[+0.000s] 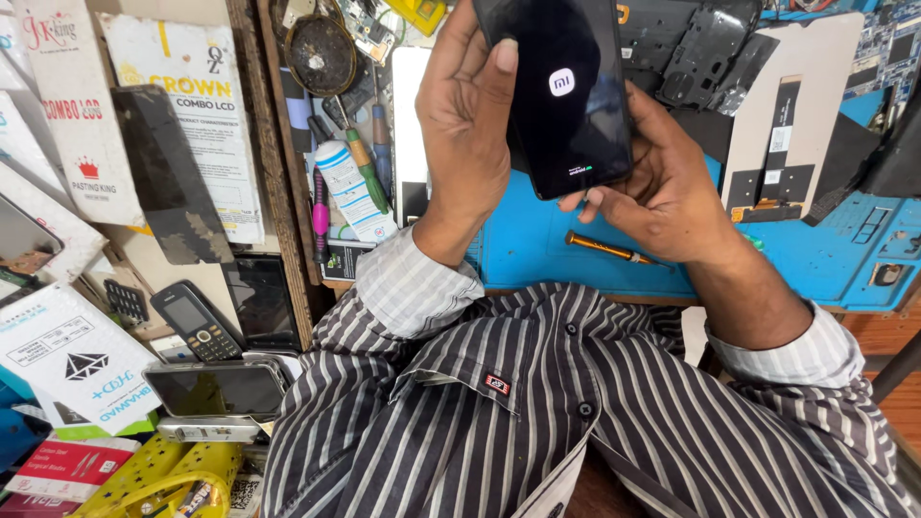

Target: The person disassembles a smartphone, removes the back cover and battery, and uses a screwdriver and a plastic tool to detach and reattach internal components. They then reassemble the phone and power it on to verify functionality.

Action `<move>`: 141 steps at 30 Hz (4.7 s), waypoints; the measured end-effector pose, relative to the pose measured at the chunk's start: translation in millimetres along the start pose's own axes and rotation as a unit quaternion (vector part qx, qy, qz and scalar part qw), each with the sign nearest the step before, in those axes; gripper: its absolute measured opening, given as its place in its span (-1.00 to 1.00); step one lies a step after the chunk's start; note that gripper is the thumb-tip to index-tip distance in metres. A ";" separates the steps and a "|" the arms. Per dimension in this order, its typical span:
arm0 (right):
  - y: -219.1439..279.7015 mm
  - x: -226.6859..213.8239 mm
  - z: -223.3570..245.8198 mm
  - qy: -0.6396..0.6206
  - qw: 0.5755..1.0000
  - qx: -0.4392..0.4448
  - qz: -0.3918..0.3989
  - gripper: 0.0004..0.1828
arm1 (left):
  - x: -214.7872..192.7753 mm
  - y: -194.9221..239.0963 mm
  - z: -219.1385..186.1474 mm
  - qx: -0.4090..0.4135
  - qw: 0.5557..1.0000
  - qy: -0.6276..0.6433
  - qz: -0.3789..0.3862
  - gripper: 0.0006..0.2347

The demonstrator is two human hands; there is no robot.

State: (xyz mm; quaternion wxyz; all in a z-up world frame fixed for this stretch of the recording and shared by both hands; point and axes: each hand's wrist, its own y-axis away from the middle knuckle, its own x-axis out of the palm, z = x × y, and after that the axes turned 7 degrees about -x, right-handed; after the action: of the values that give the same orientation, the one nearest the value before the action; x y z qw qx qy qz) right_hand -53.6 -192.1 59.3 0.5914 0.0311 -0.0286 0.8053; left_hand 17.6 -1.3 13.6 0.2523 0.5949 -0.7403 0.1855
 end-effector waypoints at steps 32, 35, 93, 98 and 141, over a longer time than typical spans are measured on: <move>2.1 -2.9 -7.3 0.025 1.000 0.016 -0.007 -0.12 | -2.1 5.1 -1.1 0.017 0.999 -0.041 0.015 -0.69; 2.3 -3.6 -7.0 -0.024 1.000 0.016 -0.005 -0.12 | -5.0 8.4 -6.2 -0.002 0.999 0.002 0.039 -0.65; 11.2 10.1 -7.7 0.040 0.998 -0.007 -0.047 -0.09 | 9.7 5.3 -17.0 -0.251 0.918 0.266 0.153 -0.34; 13.4 14.1 -7.8 0.090 0.993 0.006 -0.074 -0.13 | 15.9 6.9 -24.5 -0.273 0.884 0.353 0.136 -0.29; 10.2 13.2 -4.4 0.229 0.968 -0.087 -0.054 -0.07 | 17.6 5.8 -36.0 -0.259 0.875 0.353 0.208 -0.32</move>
State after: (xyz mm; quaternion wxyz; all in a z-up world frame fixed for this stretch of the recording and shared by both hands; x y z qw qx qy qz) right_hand -67.4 -182.3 56.0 0.6248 -0.2045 0.0397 0.7525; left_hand 14.5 6.9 53.2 0.5974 0.2360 -0.7303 0.2325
